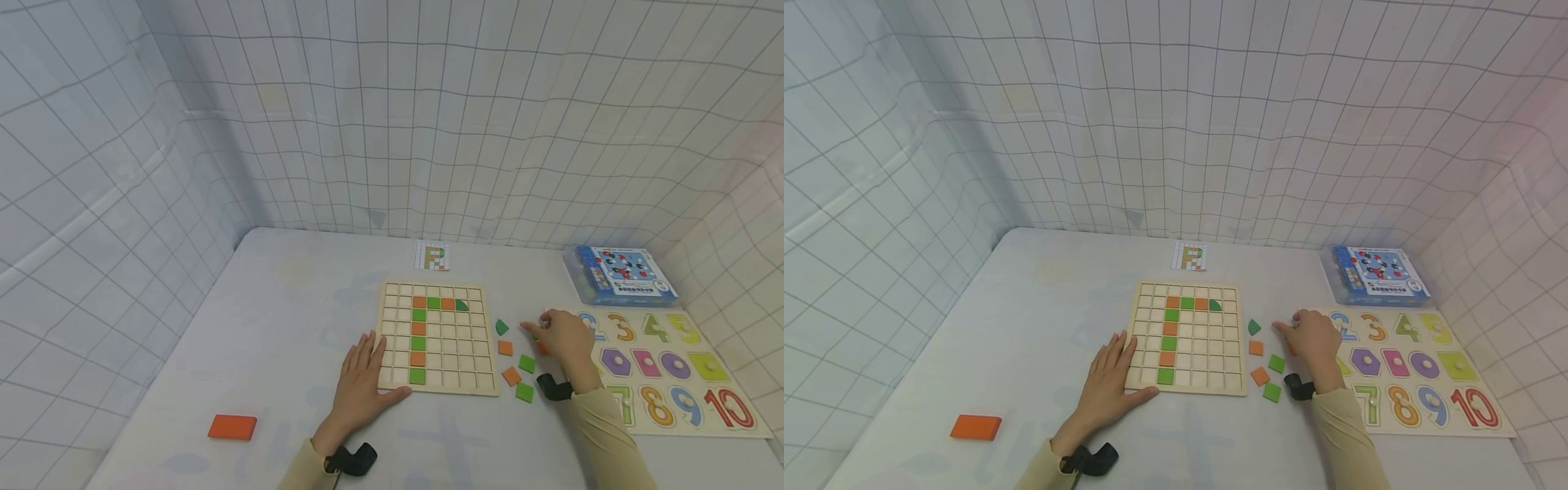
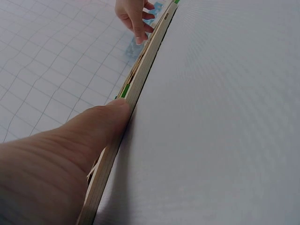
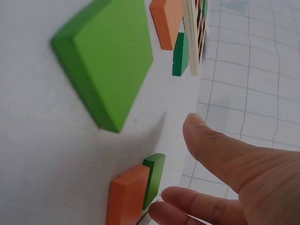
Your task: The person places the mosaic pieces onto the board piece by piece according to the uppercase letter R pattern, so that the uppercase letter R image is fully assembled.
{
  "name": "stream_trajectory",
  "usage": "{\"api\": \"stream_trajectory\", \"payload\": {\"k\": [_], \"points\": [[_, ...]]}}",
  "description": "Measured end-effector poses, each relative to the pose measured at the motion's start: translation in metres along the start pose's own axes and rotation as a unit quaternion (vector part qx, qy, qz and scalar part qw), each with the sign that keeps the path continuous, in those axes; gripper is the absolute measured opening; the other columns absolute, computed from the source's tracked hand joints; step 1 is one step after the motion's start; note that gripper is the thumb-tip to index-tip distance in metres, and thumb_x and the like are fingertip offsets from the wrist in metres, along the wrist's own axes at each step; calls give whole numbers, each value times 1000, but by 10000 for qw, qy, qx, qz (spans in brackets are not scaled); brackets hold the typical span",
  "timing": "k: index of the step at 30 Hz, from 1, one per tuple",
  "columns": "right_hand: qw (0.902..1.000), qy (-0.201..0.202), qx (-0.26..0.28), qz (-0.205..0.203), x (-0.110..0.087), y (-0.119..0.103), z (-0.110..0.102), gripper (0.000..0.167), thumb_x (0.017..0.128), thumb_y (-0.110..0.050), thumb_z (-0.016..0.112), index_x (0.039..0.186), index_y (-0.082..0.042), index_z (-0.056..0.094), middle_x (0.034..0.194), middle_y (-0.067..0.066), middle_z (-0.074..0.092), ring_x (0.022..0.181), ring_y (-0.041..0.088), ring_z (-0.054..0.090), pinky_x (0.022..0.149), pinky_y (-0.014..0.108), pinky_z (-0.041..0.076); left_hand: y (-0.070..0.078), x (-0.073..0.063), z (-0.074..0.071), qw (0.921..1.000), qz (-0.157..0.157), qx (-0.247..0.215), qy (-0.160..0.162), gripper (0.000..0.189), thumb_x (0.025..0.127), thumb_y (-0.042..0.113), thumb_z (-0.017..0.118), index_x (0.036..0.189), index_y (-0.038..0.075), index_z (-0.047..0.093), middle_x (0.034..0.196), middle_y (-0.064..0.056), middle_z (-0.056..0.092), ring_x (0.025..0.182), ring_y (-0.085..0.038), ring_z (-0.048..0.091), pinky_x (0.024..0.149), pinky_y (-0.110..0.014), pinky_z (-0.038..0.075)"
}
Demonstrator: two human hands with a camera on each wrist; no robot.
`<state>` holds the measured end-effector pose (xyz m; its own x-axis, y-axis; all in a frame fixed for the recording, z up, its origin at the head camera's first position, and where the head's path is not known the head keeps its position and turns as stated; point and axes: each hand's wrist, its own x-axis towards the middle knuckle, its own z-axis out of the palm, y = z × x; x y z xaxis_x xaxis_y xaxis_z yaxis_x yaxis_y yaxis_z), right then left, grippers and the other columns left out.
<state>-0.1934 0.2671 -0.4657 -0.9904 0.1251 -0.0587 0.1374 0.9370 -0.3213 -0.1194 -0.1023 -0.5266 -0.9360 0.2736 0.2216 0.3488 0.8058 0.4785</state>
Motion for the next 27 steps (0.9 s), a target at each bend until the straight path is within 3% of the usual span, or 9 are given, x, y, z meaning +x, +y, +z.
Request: {"api": "stream_trajectory", "payload": {"k": [9,16,27], "points": [[9999,72,38,-58,0,5,3,48,83,-41,71,98,4,68,85,15,67,65,25,58,52,39,46,1,-1,-1,10000,7,-22,-6,97,79,60,65,148,2,29,154,-19,19,142,-31,11,113,-45,8],[9999,43,9,133,-1,4,4,46,82,-39,73,97,5,68,82,14,67,63,24,56,52,40,45,1,0,-1,10000,70,-28,52,97,79,59,66,148,1,30,153,-20,21,141,-32,13,112,-45,9],[9995,163,278,-7,-4,2,2,39,79,-31,76,99,3,70,88,16,68,73,31,60,57,44,45,1,0,-1,9998,133,-5,163,97,78,58,68,146,-1,32,151,-22,24,140,-35,16,111,-48,12]]}}
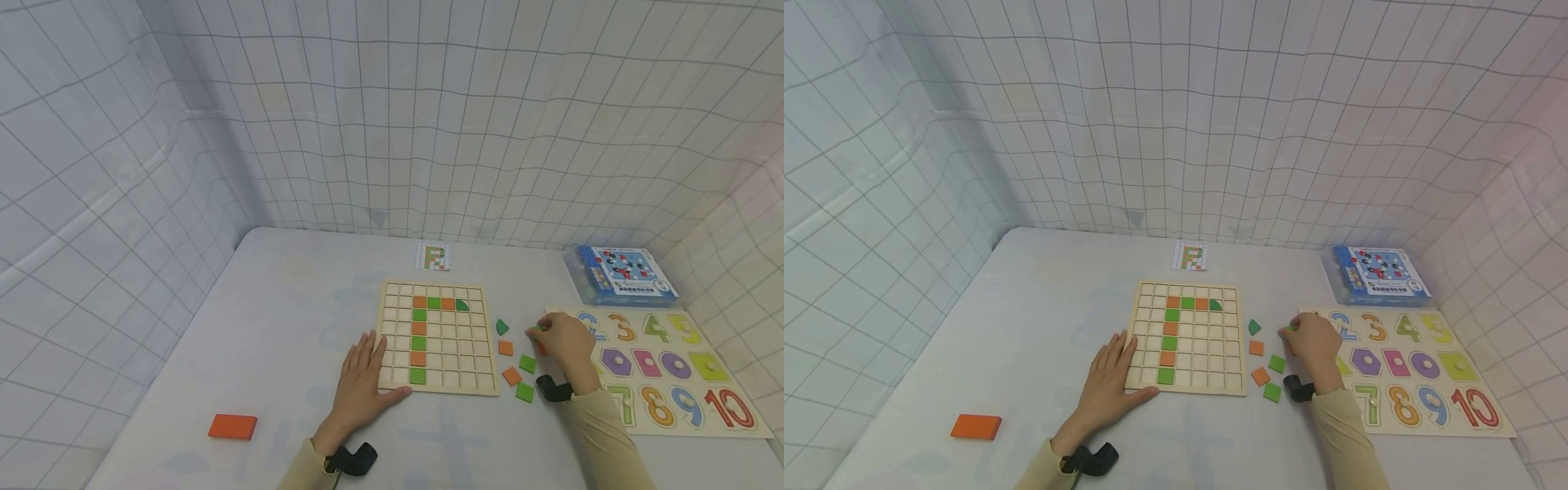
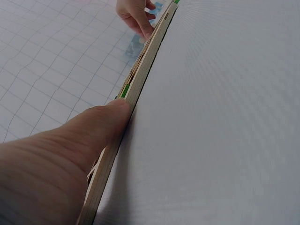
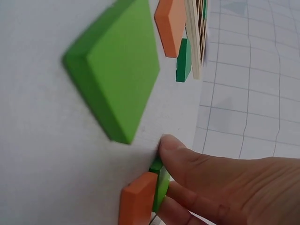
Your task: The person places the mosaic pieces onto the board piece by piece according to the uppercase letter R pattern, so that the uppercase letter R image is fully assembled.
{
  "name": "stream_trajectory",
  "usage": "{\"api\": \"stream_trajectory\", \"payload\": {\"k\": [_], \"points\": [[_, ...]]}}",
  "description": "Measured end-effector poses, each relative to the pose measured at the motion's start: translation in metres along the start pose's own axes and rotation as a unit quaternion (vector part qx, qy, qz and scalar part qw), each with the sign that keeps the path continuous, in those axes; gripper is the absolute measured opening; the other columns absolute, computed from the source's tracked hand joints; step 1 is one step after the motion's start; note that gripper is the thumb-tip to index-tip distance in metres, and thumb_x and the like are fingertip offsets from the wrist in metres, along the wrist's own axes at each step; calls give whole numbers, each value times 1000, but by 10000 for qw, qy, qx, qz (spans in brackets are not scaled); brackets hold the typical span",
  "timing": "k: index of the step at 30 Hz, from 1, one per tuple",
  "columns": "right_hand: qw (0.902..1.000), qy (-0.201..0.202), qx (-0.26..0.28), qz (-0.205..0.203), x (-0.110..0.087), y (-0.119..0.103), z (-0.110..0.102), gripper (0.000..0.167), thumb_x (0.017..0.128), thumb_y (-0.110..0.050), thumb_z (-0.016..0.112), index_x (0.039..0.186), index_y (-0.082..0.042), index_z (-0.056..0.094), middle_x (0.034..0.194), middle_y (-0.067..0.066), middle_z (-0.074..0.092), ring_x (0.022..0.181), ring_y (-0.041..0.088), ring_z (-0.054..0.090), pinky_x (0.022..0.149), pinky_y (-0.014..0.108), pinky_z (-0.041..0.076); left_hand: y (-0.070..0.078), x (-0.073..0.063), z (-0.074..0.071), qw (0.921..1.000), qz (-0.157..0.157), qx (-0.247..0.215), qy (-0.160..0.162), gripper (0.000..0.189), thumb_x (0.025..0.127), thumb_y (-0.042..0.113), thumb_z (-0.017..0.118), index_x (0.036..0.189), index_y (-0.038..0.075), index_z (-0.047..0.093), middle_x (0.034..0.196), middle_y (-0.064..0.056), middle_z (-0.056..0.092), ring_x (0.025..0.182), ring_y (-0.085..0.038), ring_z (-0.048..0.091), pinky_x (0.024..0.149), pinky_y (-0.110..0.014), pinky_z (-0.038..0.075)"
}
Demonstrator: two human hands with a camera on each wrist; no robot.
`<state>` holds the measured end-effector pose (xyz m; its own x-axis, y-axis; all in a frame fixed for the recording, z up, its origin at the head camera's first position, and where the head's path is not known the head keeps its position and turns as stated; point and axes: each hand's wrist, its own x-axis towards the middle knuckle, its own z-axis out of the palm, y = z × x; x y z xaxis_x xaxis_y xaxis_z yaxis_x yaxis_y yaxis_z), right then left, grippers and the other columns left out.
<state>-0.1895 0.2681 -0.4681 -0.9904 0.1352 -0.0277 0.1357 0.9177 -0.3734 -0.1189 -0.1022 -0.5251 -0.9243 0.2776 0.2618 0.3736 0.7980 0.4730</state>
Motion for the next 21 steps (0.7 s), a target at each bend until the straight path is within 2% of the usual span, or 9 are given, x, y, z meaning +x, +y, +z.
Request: {"api": "stream_trajectory", "payload": {"k": [7,13,21], "points": [[9996,-8,293,-35,3,6,4,39,79,-30,76,103,1,69,91,15,68,75,30,60,58,41,45,1,0,-1,10000,-41,31,-43,96,78,58,67,146,-1,32,151,-22,24,140,-35,15,111,-49,12],[9987,-24,505,32,5,6,5,35,79,-27,77,101,-1,69,90,13,66,74,26,58,59,40,42,0,1,0,10000,-35,35,-38,96,78,58,67,146,-1,33,150,-22,25,140,-36,16,111,-49,13],[9982,-8,594,106,2,6,8,32,81,-27,76,103,-6,68,99,17,65,77,28,57,60,39,41,1,0,0,9999,-79,-41,-93,98,78,59,66,147,0,31,153,-21,21,141,-33,13,112,-47,10]]}}
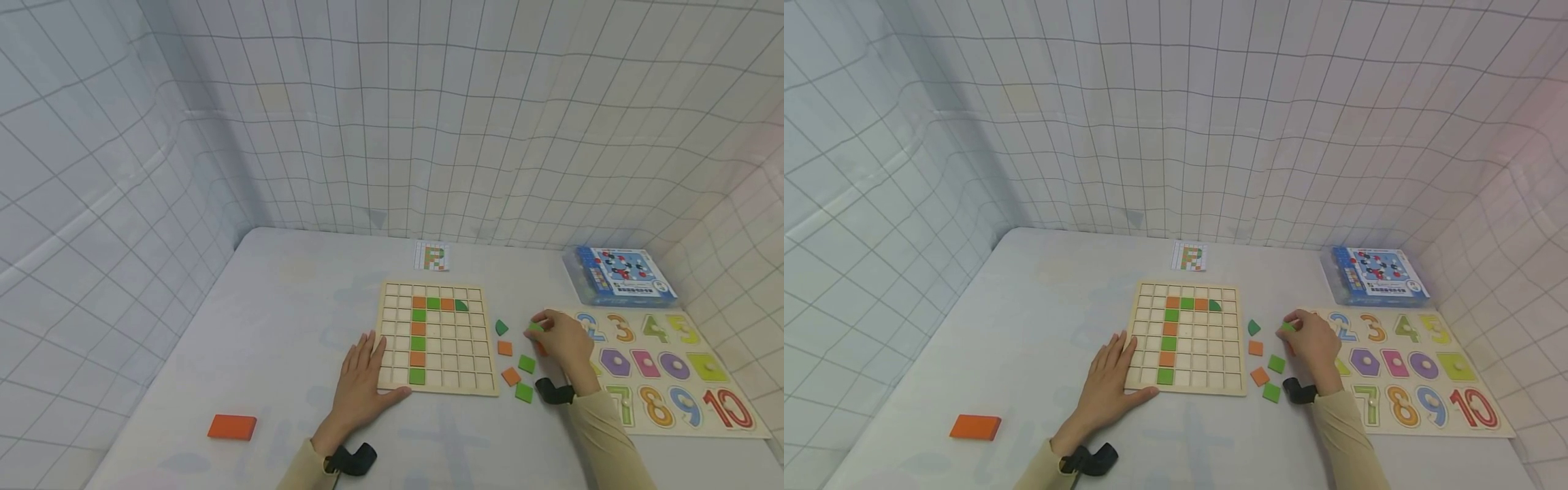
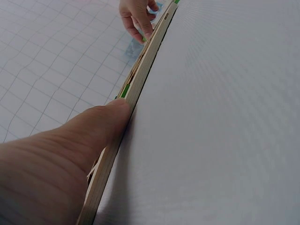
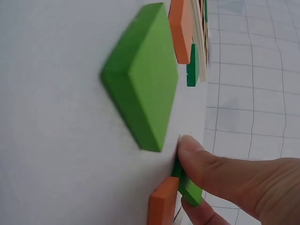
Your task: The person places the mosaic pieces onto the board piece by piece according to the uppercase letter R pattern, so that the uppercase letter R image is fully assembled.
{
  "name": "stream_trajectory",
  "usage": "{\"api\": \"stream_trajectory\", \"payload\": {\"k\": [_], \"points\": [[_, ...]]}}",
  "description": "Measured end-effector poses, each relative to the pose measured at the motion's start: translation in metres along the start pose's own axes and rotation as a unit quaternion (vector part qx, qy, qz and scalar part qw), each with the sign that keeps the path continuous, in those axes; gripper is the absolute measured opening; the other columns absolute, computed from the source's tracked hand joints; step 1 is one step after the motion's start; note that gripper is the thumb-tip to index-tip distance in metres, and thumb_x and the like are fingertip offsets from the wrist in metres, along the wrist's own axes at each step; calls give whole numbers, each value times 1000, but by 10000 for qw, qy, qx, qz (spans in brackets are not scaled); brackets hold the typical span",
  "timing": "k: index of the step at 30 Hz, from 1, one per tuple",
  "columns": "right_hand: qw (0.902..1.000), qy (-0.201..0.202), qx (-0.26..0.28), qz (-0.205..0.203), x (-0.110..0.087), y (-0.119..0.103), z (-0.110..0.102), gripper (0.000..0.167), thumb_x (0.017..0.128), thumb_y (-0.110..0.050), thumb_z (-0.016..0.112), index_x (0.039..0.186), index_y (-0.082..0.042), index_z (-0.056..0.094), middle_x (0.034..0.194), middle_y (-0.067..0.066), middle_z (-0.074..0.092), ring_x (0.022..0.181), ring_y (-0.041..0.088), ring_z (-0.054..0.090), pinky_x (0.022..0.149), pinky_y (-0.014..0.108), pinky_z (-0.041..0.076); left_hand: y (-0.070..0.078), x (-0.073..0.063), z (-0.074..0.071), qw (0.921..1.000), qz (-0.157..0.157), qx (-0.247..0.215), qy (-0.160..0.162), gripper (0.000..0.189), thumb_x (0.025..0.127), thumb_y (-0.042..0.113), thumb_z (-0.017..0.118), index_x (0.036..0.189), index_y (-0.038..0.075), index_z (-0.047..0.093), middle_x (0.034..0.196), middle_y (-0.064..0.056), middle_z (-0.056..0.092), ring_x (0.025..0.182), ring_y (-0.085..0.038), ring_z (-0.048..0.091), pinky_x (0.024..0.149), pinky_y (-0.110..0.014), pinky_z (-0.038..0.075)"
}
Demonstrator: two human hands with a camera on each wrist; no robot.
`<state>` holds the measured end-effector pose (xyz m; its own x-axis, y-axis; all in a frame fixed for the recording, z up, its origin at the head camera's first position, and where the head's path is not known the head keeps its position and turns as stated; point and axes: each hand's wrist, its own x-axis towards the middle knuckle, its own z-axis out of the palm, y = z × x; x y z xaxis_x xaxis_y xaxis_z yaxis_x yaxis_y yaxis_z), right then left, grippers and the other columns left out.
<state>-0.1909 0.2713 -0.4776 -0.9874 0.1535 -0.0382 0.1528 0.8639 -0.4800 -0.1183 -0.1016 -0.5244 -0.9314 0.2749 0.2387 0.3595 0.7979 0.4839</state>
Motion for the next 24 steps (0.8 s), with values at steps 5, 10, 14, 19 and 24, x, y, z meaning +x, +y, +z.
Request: {"api": "stream_trajectory", "payload": {"k": [5,10,14,19,24], "points": [[9998,214,8,-61,-3,-1,2,30,81,-27,75,103,-7,70,96,15,66,72,24,56,55,35,40,0,0,0,10000,-14,-18,-19,98,78,60,66,148,1,30,153,-20,20,141,-33,12,112,-46,9],[9992,397,53,-88,-5,-3,3,25,82,-25,74,100,-8,71,91,13,67,65,22,53,51,32,37,-1,0,0,10000,-52,-13,-56,98,78,60,66,148,1,29,154,-19,18,142,-31,10,112,-45,8],[9989,393,143,-195,-6,-6,2,20,82,-21,74,97,-7,72,85,9,65,66,22,52,52,33,36,-1,0,0,9999,-77,-14,-70,98,78,60,65,148,1,29,154,-18,18,142,-31,10,112,-45,8],[9991,311,187,-241,-5,-12,2,19,81,-19,75,94,-6,72,78,6,64,57,17,52,50,31,36,0,0,0,9999,-81,-4,-60,98,78,60,65,148,1,29,154,-18,18,142,-31,11,112,-45,8],[9978,461,246,-411,-3,-21,2,19,81,-23,75,88,-6,71,82,10,68,53,17,52,45,29,36,0,0,0,9999,-73,-18,-68,98,79,60,65,148,1,29,154,-19,18,142,-32,11,112,-45,8]]}}
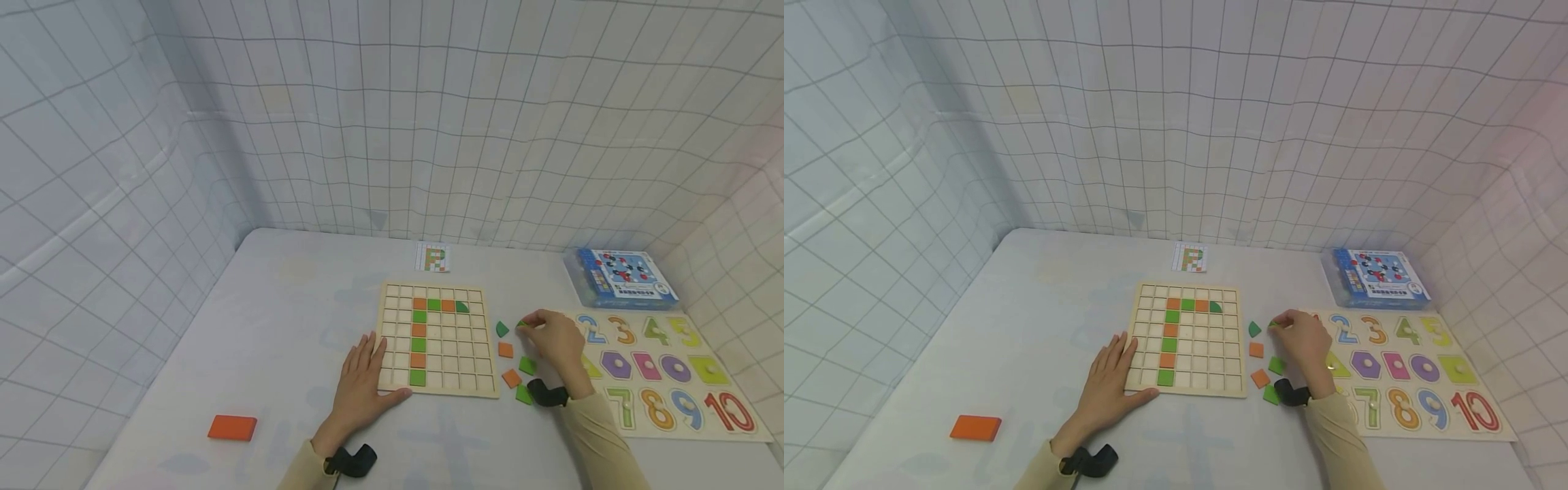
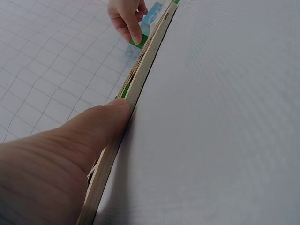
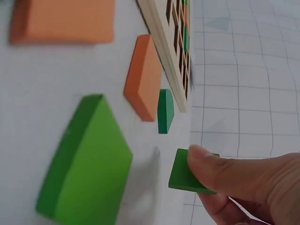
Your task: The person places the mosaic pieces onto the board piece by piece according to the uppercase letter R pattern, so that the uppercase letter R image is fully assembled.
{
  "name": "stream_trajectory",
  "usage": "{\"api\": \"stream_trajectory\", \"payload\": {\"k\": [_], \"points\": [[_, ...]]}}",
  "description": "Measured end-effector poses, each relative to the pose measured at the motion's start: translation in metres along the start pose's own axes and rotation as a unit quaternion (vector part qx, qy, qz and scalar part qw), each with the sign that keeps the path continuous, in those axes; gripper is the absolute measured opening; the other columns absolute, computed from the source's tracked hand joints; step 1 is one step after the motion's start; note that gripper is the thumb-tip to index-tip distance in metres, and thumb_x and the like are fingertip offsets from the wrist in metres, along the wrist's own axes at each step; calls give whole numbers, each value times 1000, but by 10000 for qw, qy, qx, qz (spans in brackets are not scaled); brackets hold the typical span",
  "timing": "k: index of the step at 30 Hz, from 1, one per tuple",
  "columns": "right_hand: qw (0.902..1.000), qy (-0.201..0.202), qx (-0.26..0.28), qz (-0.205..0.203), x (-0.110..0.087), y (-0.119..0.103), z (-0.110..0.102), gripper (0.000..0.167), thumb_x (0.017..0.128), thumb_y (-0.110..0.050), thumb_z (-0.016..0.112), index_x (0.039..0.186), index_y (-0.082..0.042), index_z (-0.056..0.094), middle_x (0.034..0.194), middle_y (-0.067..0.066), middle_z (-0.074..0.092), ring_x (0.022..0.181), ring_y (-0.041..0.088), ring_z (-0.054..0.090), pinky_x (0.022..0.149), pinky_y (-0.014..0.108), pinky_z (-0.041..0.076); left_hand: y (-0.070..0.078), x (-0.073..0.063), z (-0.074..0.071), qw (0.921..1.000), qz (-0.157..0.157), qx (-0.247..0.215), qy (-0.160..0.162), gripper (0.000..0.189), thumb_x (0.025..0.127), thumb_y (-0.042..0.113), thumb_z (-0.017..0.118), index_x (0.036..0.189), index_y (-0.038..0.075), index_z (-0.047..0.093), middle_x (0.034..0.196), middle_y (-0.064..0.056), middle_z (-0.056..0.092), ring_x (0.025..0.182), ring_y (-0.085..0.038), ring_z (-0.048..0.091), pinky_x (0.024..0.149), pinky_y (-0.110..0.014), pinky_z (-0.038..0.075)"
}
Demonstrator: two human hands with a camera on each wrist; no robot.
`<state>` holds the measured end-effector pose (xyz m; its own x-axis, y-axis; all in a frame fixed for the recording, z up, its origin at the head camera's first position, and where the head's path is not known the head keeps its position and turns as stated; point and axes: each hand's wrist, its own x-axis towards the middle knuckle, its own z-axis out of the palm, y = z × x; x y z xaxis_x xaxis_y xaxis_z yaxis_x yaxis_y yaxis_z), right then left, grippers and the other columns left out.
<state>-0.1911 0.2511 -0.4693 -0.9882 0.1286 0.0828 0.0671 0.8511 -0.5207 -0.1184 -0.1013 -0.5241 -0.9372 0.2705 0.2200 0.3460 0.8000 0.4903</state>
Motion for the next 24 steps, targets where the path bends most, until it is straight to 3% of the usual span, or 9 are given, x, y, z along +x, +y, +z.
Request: {"api": "stream_trajectory", "payload": {"k": [5,9,15,24], "points": [[9990,267,65,-348,5,-12,4,19,80,-26,77,82,-9,69,82,9,68,58,19,52,43,29,34,0,0,0,10000,31,-10,33,98,78,60,66,148,0,30,154,-19,19,141,-33,12,112,-46,9],[9972,348,183,-644,10,-23,10,18,79,-26,78,81,-11,68,80,5,68,53,17,51,39,28,31,0,0,0,10000,54,-5,51,99,78,60,66,147,0,30,153,-20,20,141,-33,13,112,-46,10],[9939,91,466,-996,16,-41,19,17,80,-27,77,81,-13,69,77,1,66,50,13,48,36,27,30,0,0,0,10000,10,-9,18,98,78,60,66,148,1,30,154,-19,19,142,-32,11,112,-45,8],[9862,-480,622,-1458,23,-56,32,14,81,-22,77,85,-10,70,76,-3,63,53,13,44,42,27,33,0,0,0,10000,16,-20,23,98,78,59,66,148,1,30,153,-19,19,142,-32,12,112,-46,8]]}}
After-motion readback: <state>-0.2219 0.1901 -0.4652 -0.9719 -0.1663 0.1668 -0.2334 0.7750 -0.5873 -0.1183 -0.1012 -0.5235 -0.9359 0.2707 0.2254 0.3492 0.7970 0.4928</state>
